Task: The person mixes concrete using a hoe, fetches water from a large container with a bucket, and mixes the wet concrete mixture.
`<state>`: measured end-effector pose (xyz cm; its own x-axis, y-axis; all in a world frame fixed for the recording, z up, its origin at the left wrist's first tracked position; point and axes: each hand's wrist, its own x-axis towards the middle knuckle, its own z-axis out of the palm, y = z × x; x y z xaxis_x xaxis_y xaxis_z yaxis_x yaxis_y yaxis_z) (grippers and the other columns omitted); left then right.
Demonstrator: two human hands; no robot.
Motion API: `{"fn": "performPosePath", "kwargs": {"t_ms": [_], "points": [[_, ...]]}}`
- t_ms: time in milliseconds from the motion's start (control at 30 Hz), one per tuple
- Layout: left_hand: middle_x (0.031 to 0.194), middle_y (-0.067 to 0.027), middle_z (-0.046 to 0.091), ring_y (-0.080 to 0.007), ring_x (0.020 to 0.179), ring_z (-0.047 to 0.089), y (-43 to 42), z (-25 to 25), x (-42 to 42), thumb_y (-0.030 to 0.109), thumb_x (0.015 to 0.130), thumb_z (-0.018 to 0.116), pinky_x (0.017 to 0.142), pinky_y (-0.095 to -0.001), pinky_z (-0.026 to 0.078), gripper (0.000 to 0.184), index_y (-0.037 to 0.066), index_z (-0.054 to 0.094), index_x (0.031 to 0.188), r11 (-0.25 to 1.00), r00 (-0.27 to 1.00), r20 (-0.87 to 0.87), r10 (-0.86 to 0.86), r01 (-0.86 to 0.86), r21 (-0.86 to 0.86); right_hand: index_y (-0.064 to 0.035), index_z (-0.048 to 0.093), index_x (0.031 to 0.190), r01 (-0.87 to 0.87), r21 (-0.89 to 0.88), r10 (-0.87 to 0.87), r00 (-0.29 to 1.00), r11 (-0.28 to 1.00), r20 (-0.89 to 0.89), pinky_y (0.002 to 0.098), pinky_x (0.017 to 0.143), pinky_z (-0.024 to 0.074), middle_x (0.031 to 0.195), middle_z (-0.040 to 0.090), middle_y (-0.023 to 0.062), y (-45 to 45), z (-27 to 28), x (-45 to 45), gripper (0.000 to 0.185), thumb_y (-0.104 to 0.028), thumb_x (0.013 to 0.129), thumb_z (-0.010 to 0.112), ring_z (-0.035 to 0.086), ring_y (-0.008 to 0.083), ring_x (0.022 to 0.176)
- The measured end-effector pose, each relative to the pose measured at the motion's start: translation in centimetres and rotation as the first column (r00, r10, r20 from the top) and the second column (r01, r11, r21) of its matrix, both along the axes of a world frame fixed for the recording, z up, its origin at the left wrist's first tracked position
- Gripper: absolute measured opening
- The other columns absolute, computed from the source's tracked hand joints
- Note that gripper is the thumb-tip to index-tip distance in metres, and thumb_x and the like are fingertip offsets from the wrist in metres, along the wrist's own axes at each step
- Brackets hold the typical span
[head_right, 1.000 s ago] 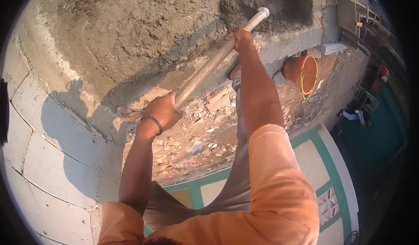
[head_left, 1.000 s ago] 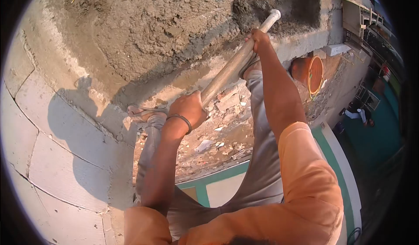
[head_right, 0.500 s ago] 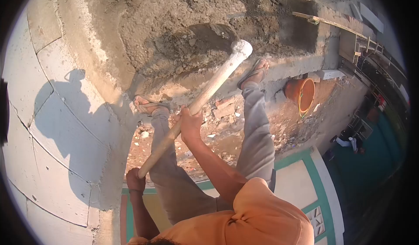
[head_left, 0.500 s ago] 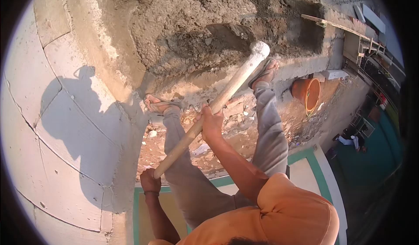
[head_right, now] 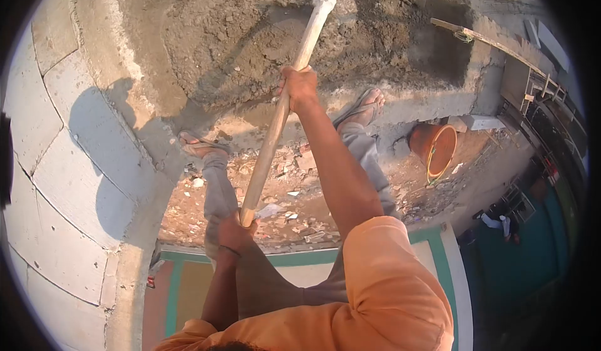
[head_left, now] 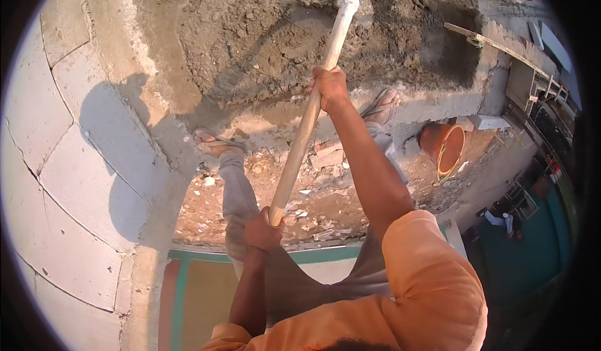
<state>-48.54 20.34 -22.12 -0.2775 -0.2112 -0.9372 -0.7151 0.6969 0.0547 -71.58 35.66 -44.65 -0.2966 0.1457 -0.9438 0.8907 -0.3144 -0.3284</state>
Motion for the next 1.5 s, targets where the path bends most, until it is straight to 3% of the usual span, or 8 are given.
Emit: {"fn": "performPosePath", "kwargs": {"t_ms": [133,267,500,867,1000,1167,1300,1500], "points": [[0.075,-0.0173,0.066,-0.0341,0.075,0.067,4.0,-6.5,-3.5,0.032,0.074,0.075,0.066,-0.0421,0.051,0.043,0.004,0.059,0.101,0.952,0.997,-0.074,0.011,0.013,0.306,0.0024,0.044,0.099,-0.038,0.233,0.084,0.978,0.972,-0.191,0.0293,0.041,0.047,0.072,0.051,0.0085,8.8,0.3,-6.1,0.023,-0.007,0.086,0.061,0.052,0.0155,0.051],[0.08,-0.0202,0.066,-0.0365,0.08,0.066,3.4,-12.4,-10.2,0.031,0.076,0.071,0.072,-0.0446,0.051,0.041,0.003,0.058,0.102,0.904,0.985,-0.136,-0.106,0.153,0.4,0.0045,0.046,0.102,0.011,0.293,0.0,0.999,0.956,-0.038,0.0307,0.047,0.0505,0.07,0.051,0.008,14.9,-7.8,-8.5,0.023,-0.008,0.088,0.058,0.052,0.0174,0.053],[0.083,-0.0191,0.068,-0.0364,0.081,0.066,-12.6,-6.0,-10.2,0.02,0.077,0.066,0.074,-0.046,0.051,0.029,0.005,0.059,0.1,0.876,0.91,0.033,-0.414,0.388,0.288,-0.0052,0.041,0.093,0.32,0.093,-0.331,0.93,0.943,0.162,0.0303,0.044,0.0473,0.065,0.044,0.0053,2.4,-11.9,5.9,0.015,-0.01,0.09,0.055,0.045,0.0183,0.049],[0.074,-0.0159,0.064,-0.0377,0.072,0.062,-29.5,5.2,14.1,0.013,0.07,0.071,0.069,-0.0478,0.048,0.014,0.007,0.061,0.078,0.909,0.912,-0.136,-0.388,0.354,-0.22,0.0009,0.048,0.093,0.42,0.03,-0.421,0.904,0.907,0.075,0.0336,0.047,0.0481,0.071,0.049,0.0082,-18.4,13.2,17.3,0.011,-0.003,0.087,0.057,0.053,0.0186,0.056],[0.073,-0.0166,0.064,-0.0367,0.071,0.062,-25.7,9.9,14.1,0.012,0.069,0.073,0.064,-0.0458,0.049,0.015,0.007,0.061,0.075,0.955,0.969,-0.077,-0.233,0.213,-0.208,0.0006,0.049,0.093,0.346,-0.123,-0.332,0.936,0.93,0.121,0.0339,0.047,0.0483,0.071,0.05,0.0075,-15.8,13.8,18.0,0.013,-0.004,0.087,0.059,0.052,0.0184,0.055],[0.072,-0.0175,0.066,-0.0373,0.071,0.065,-10.9,2.7,1.0,0.033,0.071,0.075,0.066,-0.0464,0.051,0.03,0.007,0.064,0.082,0.935,0.967,0.089,-0.239,0.253,-0.249,0.002,0.05,0.096,0.32,-0.208,-0.276,0.936,0.924,0.218,0.0342,0.046,0.0484,0.068,0.048,0.0077,-8.3,-5.7,10.9,0.015,-0.005,0.086,0.06,0.051,0.018,0.053],[0.075,-0.0185,0.067,-0.0353,0.073,0.067,-4.1,-1.8,2.5,0.031,0.072,0.077,0.064,-0.041,0.052,0.035,0.003,0.064,0.089,0.994,0.996,-0.019,0.092,-0.093,-0.054,0.0026,0.049,0.095,-0.004,0.012,0.005,1.0,1.0,-0.018,0.0324,0.042,0.0476,0.067,0.051,0.0083,-4.0,-1.6,1.4,0.016,-0.005,0.085,0.06,0.051,0.0171,0.049],[0.075,-0.0187,0.066,-0.0364,0.073,0.066,2.1,-10.4,-6.0,0.036,0.074,0.074,0.064,-0.0418,0.052,0.045,0.003,0.06,0.102,0.964,0.966,-0.256,0.036,0.034,0.265,0.0072,0.049,0.098,-0.134,0.228,0.206,0.922,0.964,-0.329,0.0289,0.046,0.0512,0.068,0.054,0.0086,7.0,-1.3,-11.6,0.02,-0.008,0.089,0.059,0.054,0.0153,0.051]]}}
